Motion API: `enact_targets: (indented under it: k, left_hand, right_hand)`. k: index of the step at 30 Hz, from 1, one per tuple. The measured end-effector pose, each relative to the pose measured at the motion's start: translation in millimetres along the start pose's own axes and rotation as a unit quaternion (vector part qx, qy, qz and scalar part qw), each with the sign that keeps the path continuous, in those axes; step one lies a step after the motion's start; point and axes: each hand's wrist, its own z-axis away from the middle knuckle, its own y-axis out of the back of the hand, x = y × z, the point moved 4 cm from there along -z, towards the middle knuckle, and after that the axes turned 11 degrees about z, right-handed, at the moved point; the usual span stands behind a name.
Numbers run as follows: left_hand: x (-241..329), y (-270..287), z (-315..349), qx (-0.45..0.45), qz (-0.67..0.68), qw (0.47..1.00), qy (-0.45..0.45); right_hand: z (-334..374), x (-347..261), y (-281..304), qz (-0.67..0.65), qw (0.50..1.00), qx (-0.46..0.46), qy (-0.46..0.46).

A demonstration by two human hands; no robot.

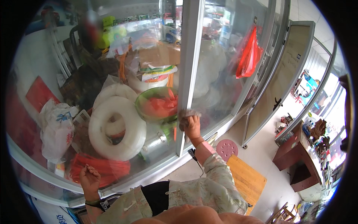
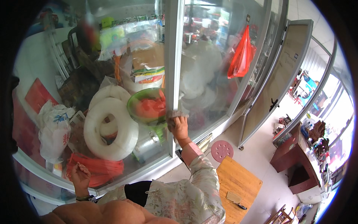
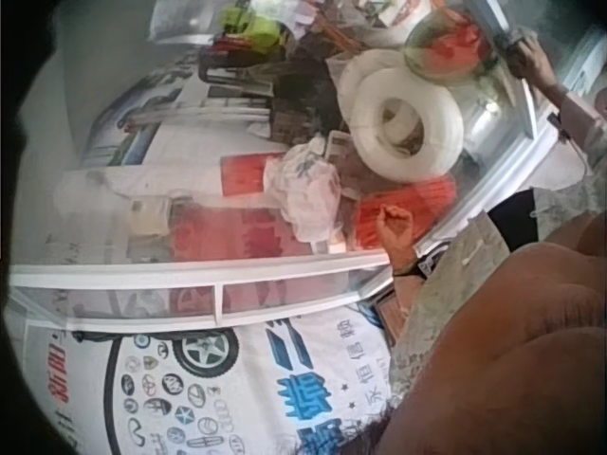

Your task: The person wipes various surfaces in a cluttered room using a cloth, including a cabinet door, a glass display case, and a wooden sculpture. They then go outside to rinse the cloth in a basin of water and return to continue wiping.

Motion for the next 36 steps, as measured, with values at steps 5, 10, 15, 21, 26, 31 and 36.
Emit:
enact_targets:
  k: [5,10,15,21,26,31,36]
  left_hand:
    - [-3.6,-0.4,3.9,0.003,-0.003,1.000,-0.020]
    - [-5.2,6.8,14.1,-0.012,0.004,0.999,-0.044]
    - [7.5,27.0,24.9,0.024,0.032,0.996,-0.080]
    - [-0.6,16.6,15.6,0.039,-0.013,0.996,-0.077]
    - [-23.2,-5.8,0.3,0.036,-0.025,0.999,-0.020]
    - [-31.0,-10.1,-4.5,0.025,-0.018,0.999,0.035]
    - [-16.1,-5.8,1.2,0.023,-0.019,0.998,0.055]
  right_hand:
    - [-132.8,-42.8,68.1,-0.009,0.980,0.191,0.056]
    - [-196.2,-65.3,91.6,0.004,0.961,0.268,0.062]
    - [-143.7,-47.5,59.2,0.023,0.968,0.238,0.075]
    - [-12.3,-2.9,-4.0,0.044,0.994,0.090,0.052]
    - [101.6,33.0,-52.6,0.048,0.984,-0.173,-0.005]
    - [162.1,53.9,-90.5,0.027,0.954,-0.290,-0.076]
    - [186.7,48.9,-95.8,0.032,0.874,-0.456,-0.165]
